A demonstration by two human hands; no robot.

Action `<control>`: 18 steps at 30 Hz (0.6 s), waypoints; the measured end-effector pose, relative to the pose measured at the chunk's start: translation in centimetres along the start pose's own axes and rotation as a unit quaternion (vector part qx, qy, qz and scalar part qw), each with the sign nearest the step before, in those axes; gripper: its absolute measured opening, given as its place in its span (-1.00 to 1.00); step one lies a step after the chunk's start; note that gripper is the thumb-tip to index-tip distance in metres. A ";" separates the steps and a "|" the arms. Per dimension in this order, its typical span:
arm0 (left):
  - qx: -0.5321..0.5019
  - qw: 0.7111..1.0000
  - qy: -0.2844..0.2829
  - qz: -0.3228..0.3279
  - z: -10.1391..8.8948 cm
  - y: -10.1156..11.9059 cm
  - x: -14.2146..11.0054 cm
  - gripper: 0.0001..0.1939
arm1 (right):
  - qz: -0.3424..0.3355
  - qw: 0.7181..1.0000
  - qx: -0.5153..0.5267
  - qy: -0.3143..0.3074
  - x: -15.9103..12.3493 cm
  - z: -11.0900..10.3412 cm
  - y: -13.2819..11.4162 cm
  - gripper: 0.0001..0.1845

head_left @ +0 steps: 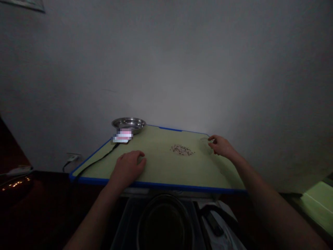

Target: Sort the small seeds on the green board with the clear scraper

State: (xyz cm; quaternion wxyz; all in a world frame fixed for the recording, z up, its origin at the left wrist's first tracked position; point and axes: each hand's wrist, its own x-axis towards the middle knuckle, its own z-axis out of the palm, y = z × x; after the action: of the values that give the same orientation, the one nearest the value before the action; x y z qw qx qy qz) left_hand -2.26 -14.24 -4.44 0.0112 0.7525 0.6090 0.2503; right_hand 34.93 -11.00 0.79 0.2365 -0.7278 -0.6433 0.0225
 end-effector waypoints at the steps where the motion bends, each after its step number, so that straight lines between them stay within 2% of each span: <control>1: 0.000 1.000 0.002 -0.002 0.0 0.1 0.0 -0.64 | 0.012 1.000 -0.011 -0.002 -0.1 0.0 0.5 -0.62; 4: -0.004 1.000 0.006 -0.008 0.1 0.0 -0.1 -0.65 | 0.028 0.999 -0.036 -0.006 -0.2 1.2 1.3 -0.50; 8: -0.008 1.000 0.013 -0.005 0.1 -0.1 -0.2 -0.65 | 0.026 0.999 -0.036 -0.005 0.9 3.8 0.5 -0.44; 10: -0.009 1.000 0.016 -0.005 0.0 0.0 -0.2 -0.66 | 0.018 0.999 -0.028 -0.008 1.6 4.8 -0.4 -0.46; 14: -0.016 1.000 0.008 -0.009 -0.3 0.3 -0.4 -0.67 | 0.011 0.999 -0.011 -0.029 3.0 6.4 -2.1 -0.64; 18: -0.025 1.000 0.011 -0.011 -0.2 0.3 -0.4 -0.69 | 0.027 0.997 -0.007 -0.066 3.9 7.5 -3.3 -0.65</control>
State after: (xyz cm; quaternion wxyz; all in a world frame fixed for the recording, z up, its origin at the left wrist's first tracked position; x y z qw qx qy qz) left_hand -2.11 -14.74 -4.33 0.0260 0.7425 0.6109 0.2736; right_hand 30.00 -4.74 -3.56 0.1882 -0.7432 -0.6380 0.0720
